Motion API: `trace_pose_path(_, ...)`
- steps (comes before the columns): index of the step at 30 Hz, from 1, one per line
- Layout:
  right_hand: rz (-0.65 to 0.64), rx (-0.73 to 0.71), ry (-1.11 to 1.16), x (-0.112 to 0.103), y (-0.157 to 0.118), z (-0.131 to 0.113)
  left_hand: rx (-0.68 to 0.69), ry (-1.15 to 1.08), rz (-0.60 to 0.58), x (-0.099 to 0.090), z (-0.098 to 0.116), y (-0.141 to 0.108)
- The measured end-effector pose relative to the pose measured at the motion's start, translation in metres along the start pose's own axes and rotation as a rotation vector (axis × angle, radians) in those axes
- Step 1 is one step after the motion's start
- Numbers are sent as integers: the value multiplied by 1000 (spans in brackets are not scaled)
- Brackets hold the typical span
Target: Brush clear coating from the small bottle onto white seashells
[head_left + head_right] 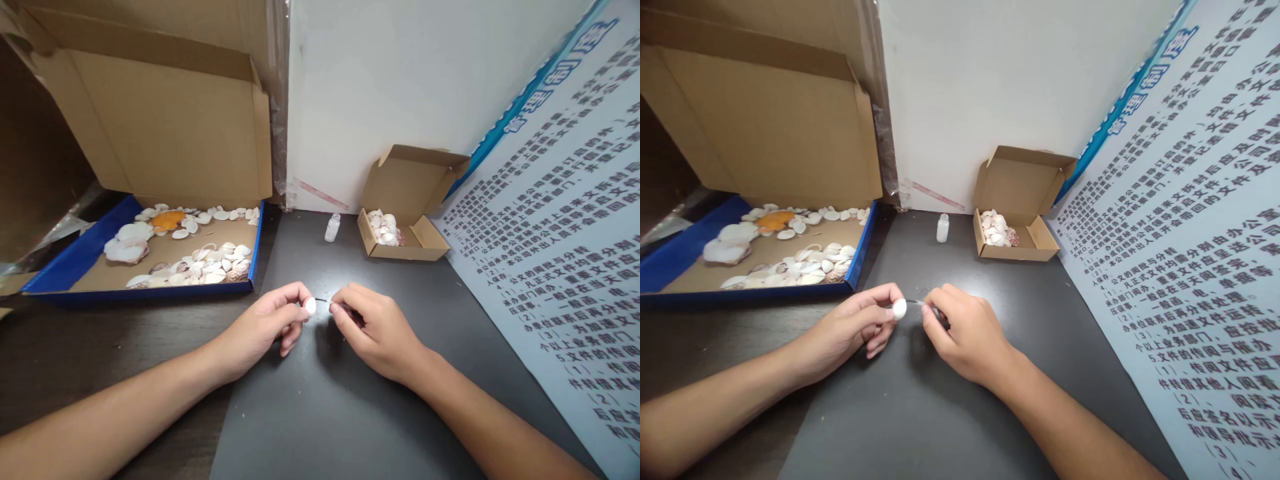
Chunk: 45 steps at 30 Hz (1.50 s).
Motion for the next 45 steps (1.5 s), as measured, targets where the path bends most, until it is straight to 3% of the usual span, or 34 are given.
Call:
trace_pose_path(7, -13, -80, 27, 1, -1, -7, 9, 38, -9, -1, -2, 0)
trace_pose_path(12, 80, -40, 2, -7, -2, -5, 40, 93, -12, 0, 0, -1)
trace_pose_path(16, 43, -96, 30, -4, -2, -10, 39, 139, -14, 2, 2, -1)
trace_pose_path(22, 124, -35, -18, -11, -2, -4, 62, 159, -23, 3, 4, -1)
trace_pose_path(27, 49, -74, 5, -4, -1, -8, 53, 175, -26, 3, 4, -2)
trace_pose_path(32, 92, -38, 14, -8, -1, -5, 65, 169, -40, 1, 2, -2)
trace_pose_path(37, -12, -87, 62, 0, -2, -10, 51, 167, -36, 2, 0, -1)
trace_pose_path(45, 5, -55, 64, 0, -1, -6, 38, 145, -28, 1, 0, -1)
Point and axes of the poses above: each hand's wrist, its own y-axis towards the middle knuckle, its own x-axis out of the palm, z = x × y, the point moved 8 cm from there along y, towards the middle knuckle, and after that the axes turned 2 degrees about -x, right-handed, at the moved point
